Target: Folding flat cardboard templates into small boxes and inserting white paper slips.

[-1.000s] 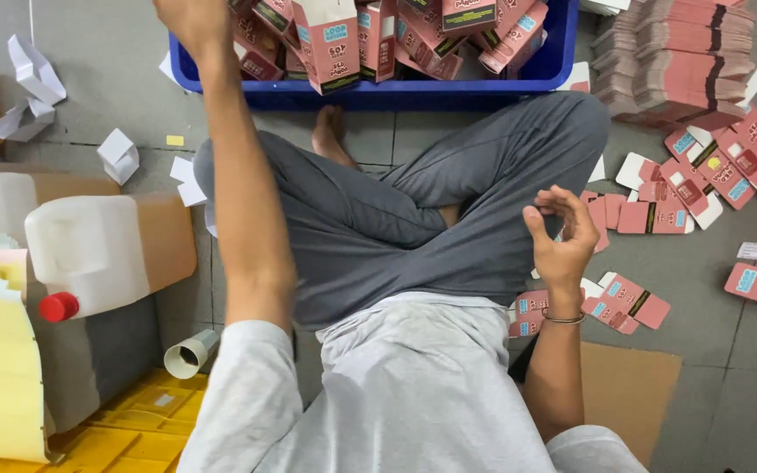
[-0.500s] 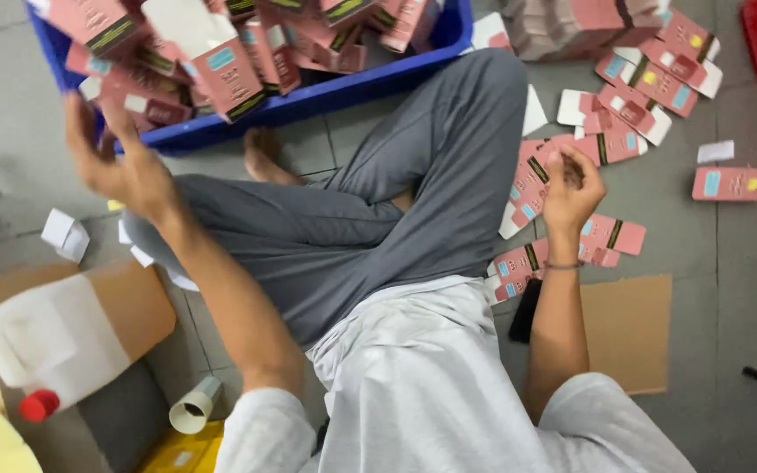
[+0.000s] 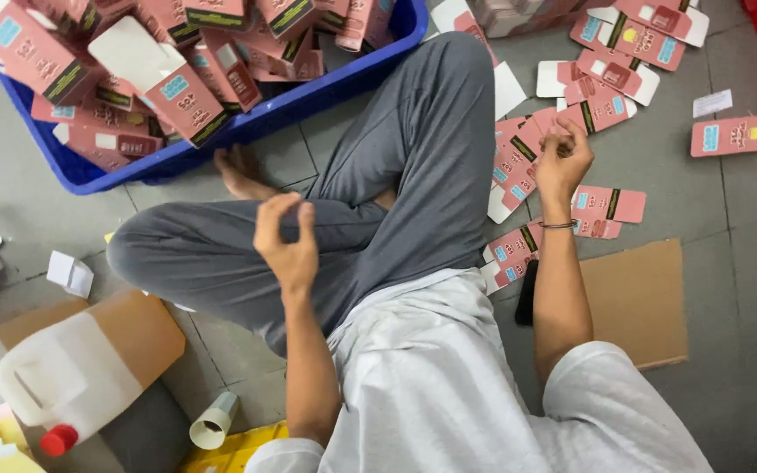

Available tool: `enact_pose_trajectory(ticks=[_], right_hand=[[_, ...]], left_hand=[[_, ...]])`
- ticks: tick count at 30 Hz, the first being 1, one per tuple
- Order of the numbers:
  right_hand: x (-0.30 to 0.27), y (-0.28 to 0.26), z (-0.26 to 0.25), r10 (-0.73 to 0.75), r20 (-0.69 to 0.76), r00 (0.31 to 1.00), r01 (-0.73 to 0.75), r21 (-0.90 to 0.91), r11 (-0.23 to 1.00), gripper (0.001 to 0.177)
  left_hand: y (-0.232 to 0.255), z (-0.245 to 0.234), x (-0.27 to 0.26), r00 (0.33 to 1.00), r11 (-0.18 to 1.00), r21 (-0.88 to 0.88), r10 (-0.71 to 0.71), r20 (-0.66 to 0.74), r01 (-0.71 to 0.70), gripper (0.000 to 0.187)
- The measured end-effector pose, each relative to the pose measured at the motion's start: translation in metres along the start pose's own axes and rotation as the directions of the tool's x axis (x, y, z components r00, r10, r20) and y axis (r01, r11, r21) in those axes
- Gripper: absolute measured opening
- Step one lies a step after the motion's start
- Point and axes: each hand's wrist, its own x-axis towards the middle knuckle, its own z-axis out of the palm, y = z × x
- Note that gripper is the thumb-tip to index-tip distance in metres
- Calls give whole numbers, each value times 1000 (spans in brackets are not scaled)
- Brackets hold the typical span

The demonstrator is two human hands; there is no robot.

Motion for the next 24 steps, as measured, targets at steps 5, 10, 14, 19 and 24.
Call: enact_pose_trajectory(ticks=[5,10,14,19,24], right_hand=[[34,87,-27,-34,-31,999,28,-168,985,42],[107,197,-39,510,-343,789,-531,38,847,58],[151,246,-31,681,-384,624,-679,166,715,64],[148,226,-23,668,-398,629,-681,134,720,39],[117,158,-48,604,-317,731,-542,270,796,31]], left_hand=[[16,20,-12,987,996,-80,-24,160,38,13],[18,32,-9,967,992,-111,-27,255,57,13],[18,39,-7,957,992,-116,-21,289,57,13],[19,40,-10,949,988,-132,-37,312,82,18],[12,35,-17,943,983,-152,-48,330,104,20]])
